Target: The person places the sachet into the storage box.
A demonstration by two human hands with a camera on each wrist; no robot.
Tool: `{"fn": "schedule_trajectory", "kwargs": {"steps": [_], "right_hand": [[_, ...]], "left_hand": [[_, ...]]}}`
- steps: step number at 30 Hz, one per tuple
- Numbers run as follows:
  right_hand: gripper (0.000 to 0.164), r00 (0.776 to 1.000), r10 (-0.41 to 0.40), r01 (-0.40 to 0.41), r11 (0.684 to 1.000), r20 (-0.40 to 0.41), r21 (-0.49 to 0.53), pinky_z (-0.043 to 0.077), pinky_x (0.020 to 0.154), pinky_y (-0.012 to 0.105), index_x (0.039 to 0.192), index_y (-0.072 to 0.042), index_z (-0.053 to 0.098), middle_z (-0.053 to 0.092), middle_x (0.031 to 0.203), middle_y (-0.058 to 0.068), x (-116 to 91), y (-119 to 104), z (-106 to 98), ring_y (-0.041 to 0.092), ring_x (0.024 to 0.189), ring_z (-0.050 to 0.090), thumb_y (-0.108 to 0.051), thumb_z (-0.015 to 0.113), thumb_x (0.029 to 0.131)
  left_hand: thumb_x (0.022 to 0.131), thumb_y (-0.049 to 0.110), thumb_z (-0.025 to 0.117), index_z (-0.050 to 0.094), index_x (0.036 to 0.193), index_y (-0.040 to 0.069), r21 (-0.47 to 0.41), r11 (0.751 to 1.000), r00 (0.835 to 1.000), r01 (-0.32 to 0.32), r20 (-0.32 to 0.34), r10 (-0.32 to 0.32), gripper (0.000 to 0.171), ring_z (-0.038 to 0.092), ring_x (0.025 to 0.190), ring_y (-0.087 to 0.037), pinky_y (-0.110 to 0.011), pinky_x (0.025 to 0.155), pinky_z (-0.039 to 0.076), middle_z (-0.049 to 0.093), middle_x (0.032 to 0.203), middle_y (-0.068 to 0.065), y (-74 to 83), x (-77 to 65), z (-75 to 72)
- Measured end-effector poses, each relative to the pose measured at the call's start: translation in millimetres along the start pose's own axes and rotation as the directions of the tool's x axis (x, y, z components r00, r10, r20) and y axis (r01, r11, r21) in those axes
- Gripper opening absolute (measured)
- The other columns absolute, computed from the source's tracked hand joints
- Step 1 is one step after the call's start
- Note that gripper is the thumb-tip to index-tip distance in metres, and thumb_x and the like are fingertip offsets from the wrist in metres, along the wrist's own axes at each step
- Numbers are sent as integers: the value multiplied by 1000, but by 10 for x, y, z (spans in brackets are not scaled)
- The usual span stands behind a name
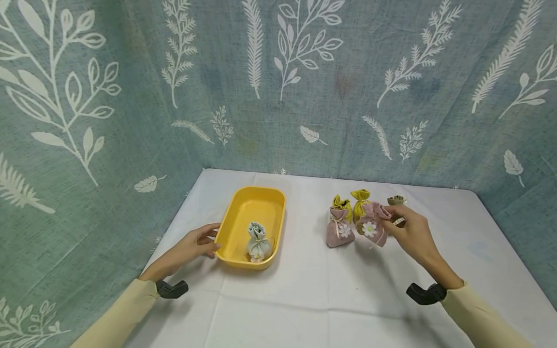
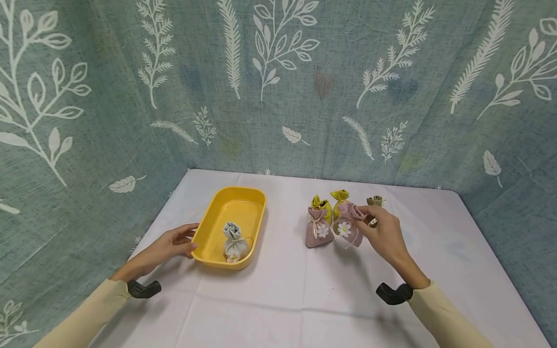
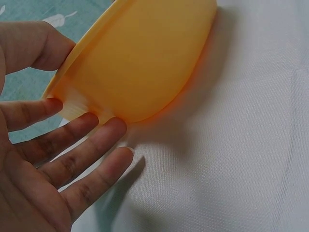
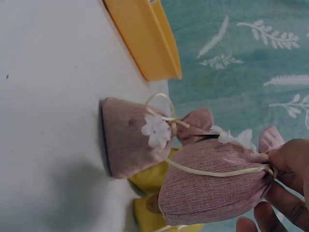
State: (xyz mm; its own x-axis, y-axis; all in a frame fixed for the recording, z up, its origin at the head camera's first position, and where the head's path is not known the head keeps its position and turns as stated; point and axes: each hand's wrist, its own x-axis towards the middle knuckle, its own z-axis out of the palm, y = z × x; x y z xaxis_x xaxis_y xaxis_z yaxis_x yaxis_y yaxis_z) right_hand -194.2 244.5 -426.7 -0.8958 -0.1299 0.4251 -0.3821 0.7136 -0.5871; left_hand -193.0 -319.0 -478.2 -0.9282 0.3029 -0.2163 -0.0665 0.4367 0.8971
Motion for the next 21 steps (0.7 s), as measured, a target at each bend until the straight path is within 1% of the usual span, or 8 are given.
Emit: {"fn": "schedule_trajectory", "kwargs": {"steps": [4, 9, 13, 17, 21], "right_hand": [[26, 1000, -25, 25, 1000, 8, 12, 54, 65, 22, 122, -6, 72, 69, 101, 7, 31, -61, -2, 14, 84, 60, -8, 74, 96], [27, 999, -18, 16, 999, 41, 47, 56, 62, 26, 124, -4, 71, 68, 100, 9, 66, -134, 15, 22, 81, 64, -8, 72, 97], [28, 998, -31, 28, 998, 48, 47, 56, 64, 28, 124, -2, 70, 68, 104, 11, 110, -191, 44, 25, 83, 65, -7, 72, 97], [26, 998, -55, 53, 997, 37, 51, 56, 67, 29, 120, -3, 72, 69, 102, 9, 161, -253, 76, 23, 84, 64, -4, 73, 95], [24, 997, -72, 70, 996, 33, 62, 56, 68, 27, 118, -4, 73, 69, 100, 8, 205, -323, 104, 20, 85, 63, -3, 74, 94]], "left_hand": [[99, 25, 72, 31, 160, 3, 9, 1000, 1000, 7, -5, -7, 77, 67, 99, -27, -42, 87, 59, 50, 143, -25, 7, 3, 1], [98, 25, 73, 31, 160, 3, 16, 1000, 1000, 11, -13, -11, 78, 67, 97, -26, -42, 88, 59, 49, 143, -26, 7, -1, 2], [98, 25, 73, 31, 160, 3, 18, 1000, 1000, 12, -16, -12, 78, 68, 95, -26, -42, 89, 58, 49, 143, -26, 5, -3, 1], [98, 25, 72, 31, 160, 3, 22, 1000, 1000, 11, -17, -10, 77, 68, 96, -26, -41, 89, 59, 50, 143, -26, 2, 1, 1], [98, 25, 73, 31, 159, 3, 18, 1000, 1000, 13, -15, -13, 77, 68, 96, -26, -42, 88, 59, 50, 143, -26, 2, 3, 1]]}}
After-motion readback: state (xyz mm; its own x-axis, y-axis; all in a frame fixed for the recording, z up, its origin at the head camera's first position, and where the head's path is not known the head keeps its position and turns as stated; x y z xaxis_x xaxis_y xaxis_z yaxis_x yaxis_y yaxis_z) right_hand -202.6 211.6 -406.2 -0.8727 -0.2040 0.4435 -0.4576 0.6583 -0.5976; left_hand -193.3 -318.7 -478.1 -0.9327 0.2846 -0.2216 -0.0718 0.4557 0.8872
